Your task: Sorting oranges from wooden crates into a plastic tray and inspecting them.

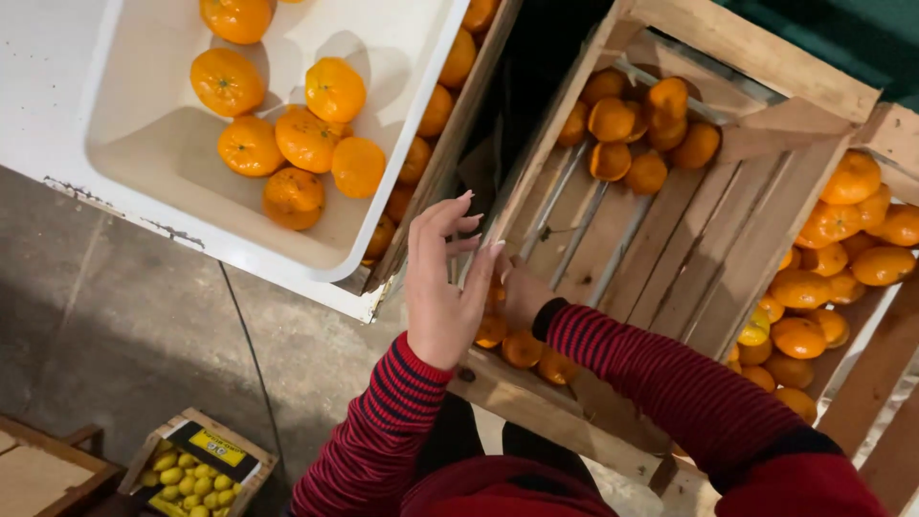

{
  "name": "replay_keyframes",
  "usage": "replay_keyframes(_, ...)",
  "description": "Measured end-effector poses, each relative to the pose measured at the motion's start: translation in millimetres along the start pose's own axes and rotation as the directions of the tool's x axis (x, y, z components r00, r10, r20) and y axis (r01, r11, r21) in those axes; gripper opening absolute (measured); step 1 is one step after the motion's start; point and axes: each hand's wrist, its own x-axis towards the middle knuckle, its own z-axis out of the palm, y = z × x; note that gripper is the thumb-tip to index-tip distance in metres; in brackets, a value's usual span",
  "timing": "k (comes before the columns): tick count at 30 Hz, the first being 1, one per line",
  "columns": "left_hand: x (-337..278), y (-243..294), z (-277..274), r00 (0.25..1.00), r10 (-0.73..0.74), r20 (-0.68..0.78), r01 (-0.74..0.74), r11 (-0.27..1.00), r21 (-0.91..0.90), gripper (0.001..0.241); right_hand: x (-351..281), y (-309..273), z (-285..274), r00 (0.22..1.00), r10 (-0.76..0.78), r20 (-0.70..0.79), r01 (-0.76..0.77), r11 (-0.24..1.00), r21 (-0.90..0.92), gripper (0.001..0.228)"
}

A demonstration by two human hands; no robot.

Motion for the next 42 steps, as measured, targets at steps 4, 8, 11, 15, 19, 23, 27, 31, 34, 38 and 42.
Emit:
replay_keyframes(4,1,1,-5,1.0,0.007,-0.008,-0.007,0.999,0.051,0.05,0,-7,-4,0.985,0.157,0.068,-0.155,0.987,-0.03,0.093)
replay_keyframes(8,1,2,-1,1.0,0.008,-0.022,-0.007,0.999,0.037,0.05,18,14,13,1.0,-0.027,0.004,0.027,0.975,-0.221,0.056)
replay_keyframes(11,-1,4,0,1.0,0.017,-0.002,-0.017,0.999,0.041,0.05,21,26,23,0.968,-0.244,-0.067,0.218,0.939,-0.267,0.043)
replay_keyframes(15,0,12,6,0.999,0.053,0.006,-0.053,0.999,0.0,0.05,20,34,-3,0.962,-0.26,-0.085,0.228,0.934,-0.275,0.044)
replay_keyframes(19,-6,10,20,0.995,0.092,-0.031,-0.093,0.996,-0.012,0.046,36,77,-55,0.942,-0.155,-0.299,0.019,0.91,-0.413,0.032)
replay_keyframes(23,-23,6,42,0.999,0.034,0.042,-0.033,0.999,-0.023,0.04,32,36,-144,0.729,0.14,-0.67,-0.358,0.912,-0.2,0.066)
replay_keyframes(27,-34,-1,54,0.991,0.059,0.123,-0.052,0.997,-0.058,0.039,57,65,-175,0.712,0.137,-0.689,-0.433,0.858,-0.277,0.074)
replay_keyframes(31,-27,-2,48,0.993,0.03,0.114,-0.027,0.999,-0.026,0.038,56,54,-188,0.75,0.205,-0.629,-0.454,0.851,-0.265,0.072)
replay_keyframes(34,-22,-15,47,0.996,0.025,0.086,-0.018,0.996,-0.084,0.034,33,41,-190,0.725,0.123,-0.677,-0.315,0.934,-0.167,0.068)
replay_keyframes(38,-6,-29,54,0.955,-0.215,0.205,0.277,0.894,-0.352,0.036,-49,-51,-197,0.567,-0.225,-0.793,0.111,0.974,-0.197,0.067)
replay_keyframes(42,8,1,51,0.956,-0.07,0.284,0.247,0.711,-0.658,0.051,-119,-92,-181,0.446,-0.497,-0.745,0.204,0.866,-0.456,0.076)
